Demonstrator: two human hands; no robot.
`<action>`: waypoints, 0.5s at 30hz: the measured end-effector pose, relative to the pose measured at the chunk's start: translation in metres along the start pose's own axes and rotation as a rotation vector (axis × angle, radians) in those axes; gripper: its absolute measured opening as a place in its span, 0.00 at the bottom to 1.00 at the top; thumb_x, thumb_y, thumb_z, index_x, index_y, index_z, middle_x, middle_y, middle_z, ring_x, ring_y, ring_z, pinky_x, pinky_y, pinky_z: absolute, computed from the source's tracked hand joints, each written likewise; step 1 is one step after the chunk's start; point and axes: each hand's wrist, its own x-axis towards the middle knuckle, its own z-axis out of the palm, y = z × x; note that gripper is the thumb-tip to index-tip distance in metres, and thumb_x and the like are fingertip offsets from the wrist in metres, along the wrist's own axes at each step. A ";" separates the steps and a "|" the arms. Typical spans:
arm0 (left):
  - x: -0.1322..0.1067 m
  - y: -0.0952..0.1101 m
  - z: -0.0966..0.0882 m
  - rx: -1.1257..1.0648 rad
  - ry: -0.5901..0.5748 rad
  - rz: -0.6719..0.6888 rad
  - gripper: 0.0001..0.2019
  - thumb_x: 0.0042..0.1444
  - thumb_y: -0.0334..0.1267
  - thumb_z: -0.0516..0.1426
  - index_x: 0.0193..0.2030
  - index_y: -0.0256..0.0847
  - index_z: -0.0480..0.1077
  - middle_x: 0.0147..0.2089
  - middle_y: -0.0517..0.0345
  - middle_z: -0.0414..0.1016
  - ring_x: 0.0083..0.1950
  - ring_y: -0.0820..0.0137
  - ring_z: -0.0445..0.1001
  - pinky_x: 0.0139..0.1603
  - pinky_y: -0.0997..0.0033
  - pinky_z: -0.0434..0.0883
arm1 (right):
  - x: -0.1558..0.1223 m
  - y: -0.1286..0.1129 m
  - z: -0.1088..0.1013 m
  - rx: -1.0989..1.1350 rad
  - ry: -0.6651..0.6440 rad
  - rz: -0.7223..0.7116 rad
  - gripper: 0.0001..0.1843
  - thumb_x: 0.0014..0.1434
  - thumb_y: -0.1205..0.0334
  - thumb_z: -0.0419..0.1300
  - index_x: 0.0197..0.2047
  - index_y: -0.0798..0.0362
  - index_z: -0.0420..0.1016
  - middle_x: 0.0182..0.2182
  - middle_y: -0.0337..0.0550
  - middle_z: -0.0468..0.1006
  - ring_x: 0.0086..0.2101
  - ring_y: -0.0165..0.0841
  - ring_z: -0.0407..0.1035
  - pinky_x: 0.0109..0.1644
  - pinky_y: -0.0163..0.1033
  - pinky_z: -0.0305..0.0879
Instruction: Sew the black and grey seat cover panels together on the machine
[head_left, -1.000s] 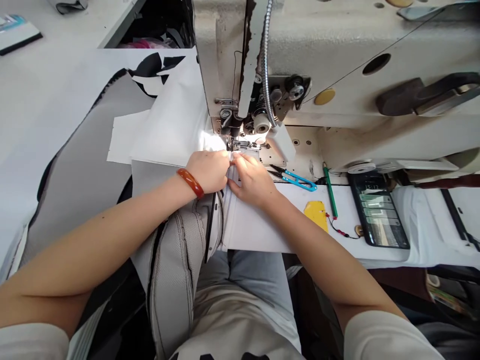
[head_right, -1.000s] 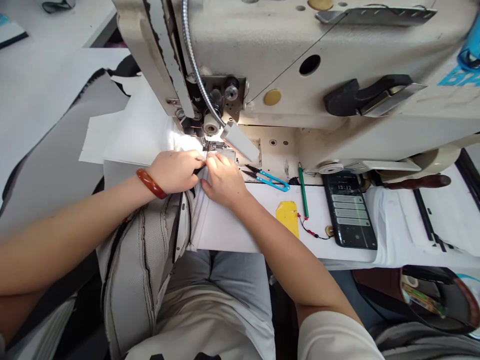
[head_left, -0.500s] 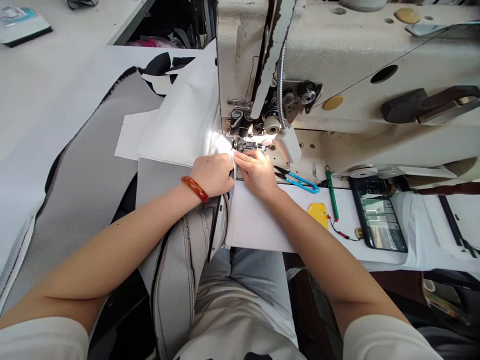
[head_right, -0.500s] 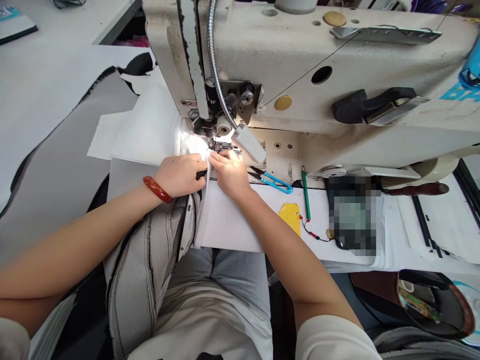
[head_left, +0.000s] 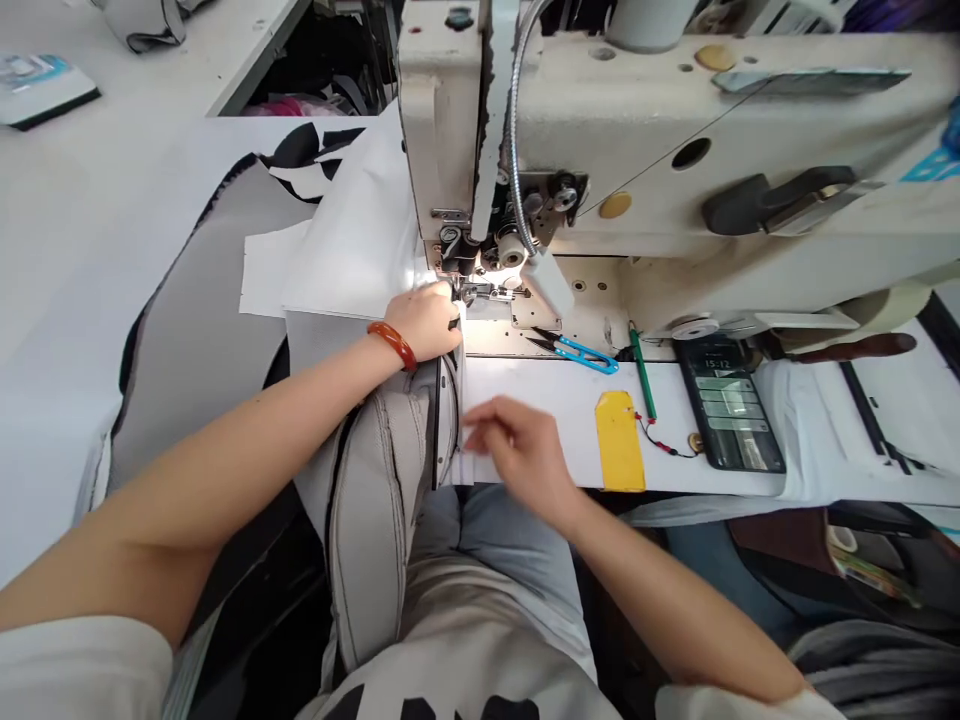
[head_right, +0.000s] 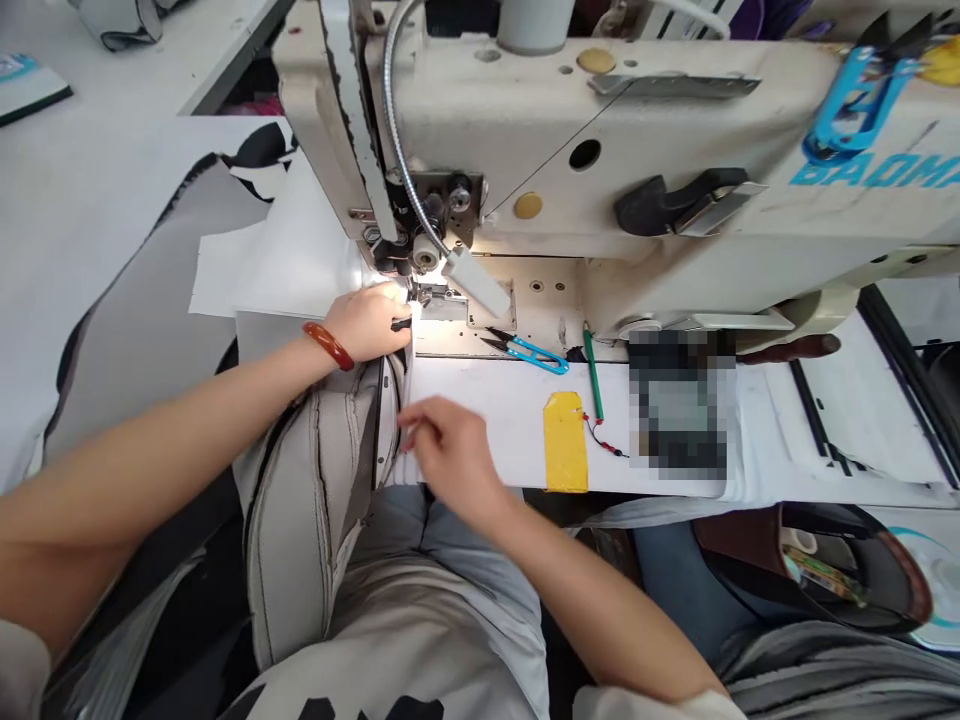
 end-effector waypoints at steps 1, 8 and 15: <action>-0.002 -0.006 -0.005 -0.027 -0.022 0.050 0.15 0.58 0.44 0.51 0.40 0.40 0.78 0.46 0.50 0.72 0.49 0.60 0.72 0.47 0.63 0.69 | -0.021 -0.001 0.004 0.128 -0.066 0.117 0.16 0.59 0.68 0.51 0.43 0.53 0.79 0.33 0.42 0.82 0.29 0.33 0.77 0.35 0.40 0.73; -0.057 -0.043 -0.019 -0.159 -0.078 -0.049 0.29 0.50 0.50 0.59 0.59 0.44 0.71 0.56 0.51 0.70 0.56 0.60 0.70 0.60 0.65 0.67 | -0.076 0.001 0.034 0.730 -0.405 0.523 0.53 0.50 0.45 0.70 0.73 0.46 0.50 0.67 0.56 0.61 0.58 0.44 0.69 0.55 0.50 0.72; -0.055 -0.020 -0.016 -0.003 -0.112 -0.017 0.25 0.48 0.28 0.49 0.53 0.41 0.74 0.52 0.52 0.75 0.53 0.63 0.73 0.52 0.68 0.70 | -0.069 -0.012 0.071 0.855 -0.381 0.445 0.64 0.49 0.52 0.71 0.75 0.44 0.31 0.48 0.42 0.79 0.44 0.33 0.74 0.46 0.40 0.73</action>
